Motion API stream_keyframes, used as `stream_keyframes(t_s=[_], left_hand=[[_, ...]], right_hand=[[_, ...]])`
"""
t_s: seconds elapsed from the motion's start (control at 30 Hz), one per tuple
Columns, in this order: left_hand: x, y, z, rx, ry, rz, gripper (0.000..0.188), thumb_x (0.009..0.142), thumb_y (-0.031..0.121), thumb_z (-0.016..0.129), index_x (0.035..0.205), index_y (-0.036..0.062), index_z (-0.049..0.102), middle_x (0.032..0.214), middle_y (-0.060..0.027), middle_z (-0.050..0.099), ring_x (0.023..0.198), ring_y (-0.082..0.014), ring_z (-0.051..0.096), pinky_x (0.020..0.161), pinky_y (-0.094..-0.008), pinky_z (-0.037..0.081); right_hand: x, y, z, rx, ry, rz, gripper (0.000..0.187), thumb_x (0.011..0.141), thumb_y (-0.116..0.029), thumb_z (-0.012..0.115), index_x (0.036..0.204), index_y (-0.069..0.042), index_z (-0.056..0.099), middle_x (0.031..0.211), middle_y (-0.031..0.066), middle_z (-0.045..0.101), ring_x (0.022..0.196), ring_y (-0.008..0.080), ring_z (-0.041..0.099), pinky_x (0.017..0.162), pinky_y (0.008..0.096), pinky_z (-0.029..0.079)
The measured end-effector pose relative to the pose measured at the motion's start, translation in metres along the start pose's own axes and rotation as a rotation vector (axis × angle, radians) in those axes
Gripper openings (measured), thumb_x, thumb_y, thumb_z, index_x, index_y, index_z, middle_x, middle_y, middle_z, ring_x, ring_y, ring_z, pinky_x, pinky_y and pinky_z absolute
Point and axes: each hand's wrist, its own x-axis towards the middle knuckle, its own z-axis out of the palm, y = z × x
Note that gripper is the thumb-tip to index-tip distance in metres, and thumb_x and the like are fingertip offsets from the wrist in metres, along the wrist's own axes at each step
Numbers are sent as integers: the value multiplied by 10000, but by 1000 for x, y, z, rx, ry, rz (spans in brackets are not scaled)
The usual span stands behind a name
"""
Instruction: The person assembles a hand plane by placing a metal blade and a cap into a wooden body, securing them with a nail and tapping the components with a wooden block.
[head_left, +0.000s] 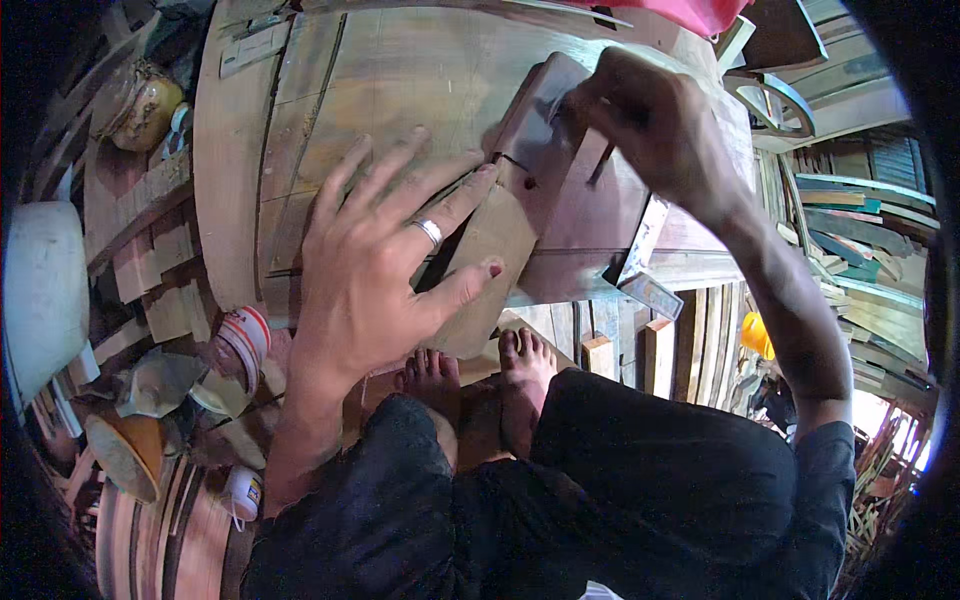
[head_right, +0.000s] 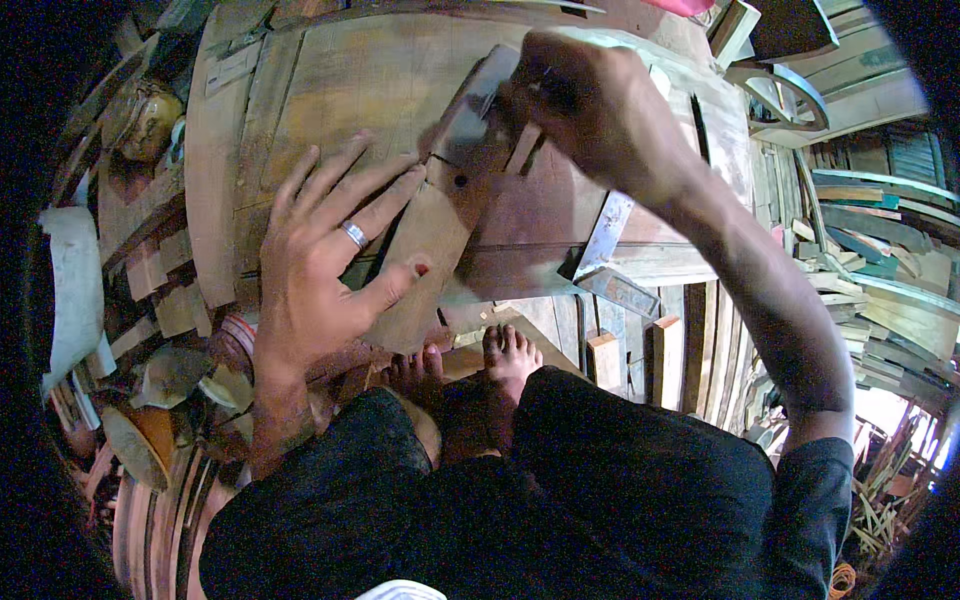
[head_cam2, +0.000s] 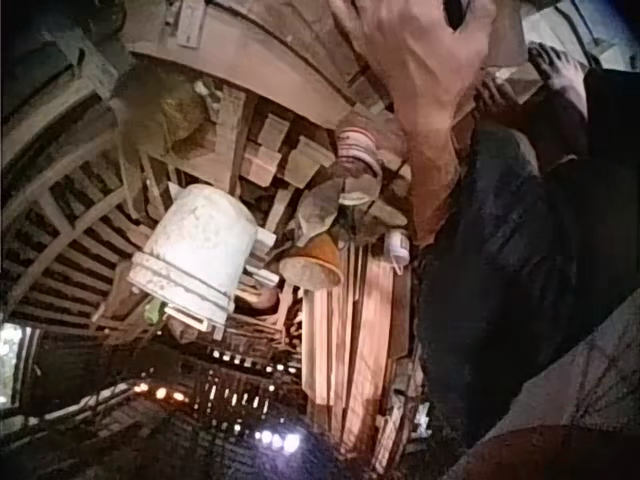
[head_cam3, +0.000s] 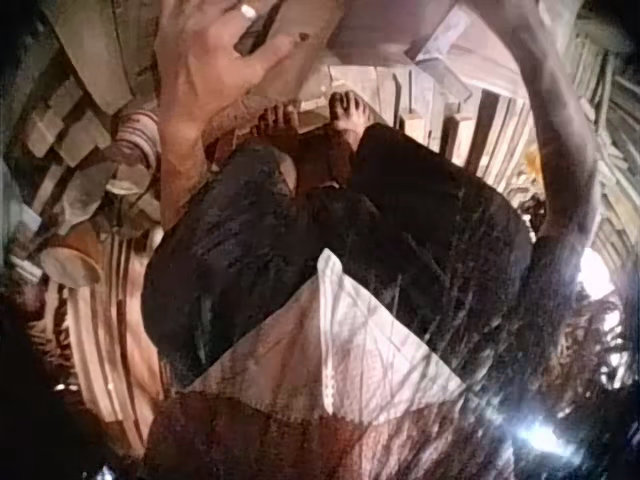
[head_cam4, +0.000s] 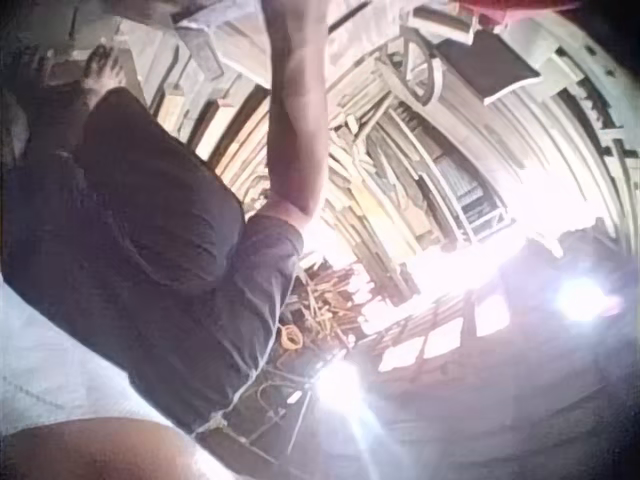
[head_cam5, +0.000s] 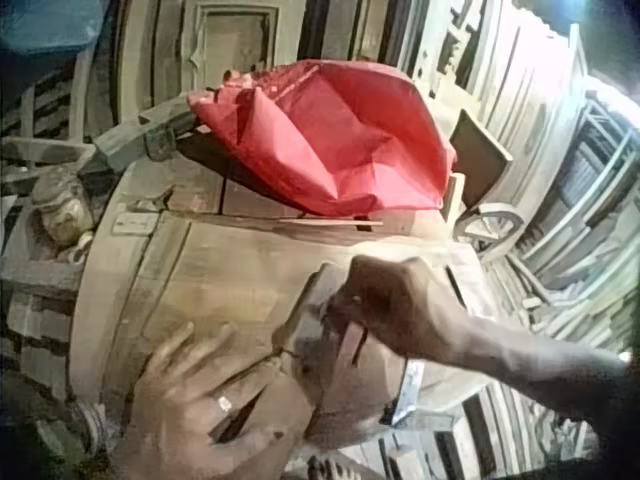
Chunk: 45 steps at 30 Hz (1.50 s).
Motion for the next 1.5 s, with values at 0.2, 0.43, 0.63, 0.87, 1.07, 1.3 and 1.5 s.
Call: stream_keyframes(t_s=[0.2,0.43,0.63,0.87,1.07,1.3,1.5], left_hand=[[1,1,-2,3,-1,7,652,839,357,815,1446,146,708,1503,-65,664,1477,-373,525,1276,-594,298],[2,2,-4,15,2,-5,649,825,347,817,1436,151,715,1501,-64,664,1479,-374,523,1276,-592,297],[3,3,-2,-12,-9,2,645,821,328,816,1433,152,715,1500,-69,665,1480,-382,520,1275,-596,299],[3,2,-2,-7,1,-1,636,830,346,821,1426,152,720,1498,-69,667,1478,-382,522,1273,-598,303],[4,5,-5,15,8,10,633,838,354,820,1431,155,717,1497,-68,669,1479,-376,523,1274,-597,302],[3,5,1,17,6,-19,572,914,437,783,1426,191,723,1481,-25,670,1470,-322,534,1284,-573,304],[4,4,-1,28,12,1,581,906,434,791,1431,195,721,1484,-27,669,1463,-329,540,1279,-573,309]], right_hand=[[14,16,-17,-7,77,-7,159,1012,-130,751,976,7,680,820,138,761,716,194,717,688,368,564],[15,24,-20,-137,117,9,215,1065,-180,733,949,-4,687,763,29,665,701,51,568,631,284,478],[6,17,-12,-113,95,-12,216,1054,-180,731,966,12,685,777,75,692,680,104,603,623,318,489],[2,1,-11,-246,62,79,181,1058,-187,717,1016,-10,718,733,41,653,653,68,535,610,306,458],[0,8,-8,-81,93,15,208,1058,-205,722,996,-8,706,742,27,653,682,67,555,631,290,464],[1,19,-5,-32,92,30,228,1067,-190,708,978,19,685,810,33,727,755,61,643,686,278,508],[-3,-4,-5,-89,63,-1,232,1056,-192,726,957,9,665,748,49,654,688,84,547,643,312,473]])
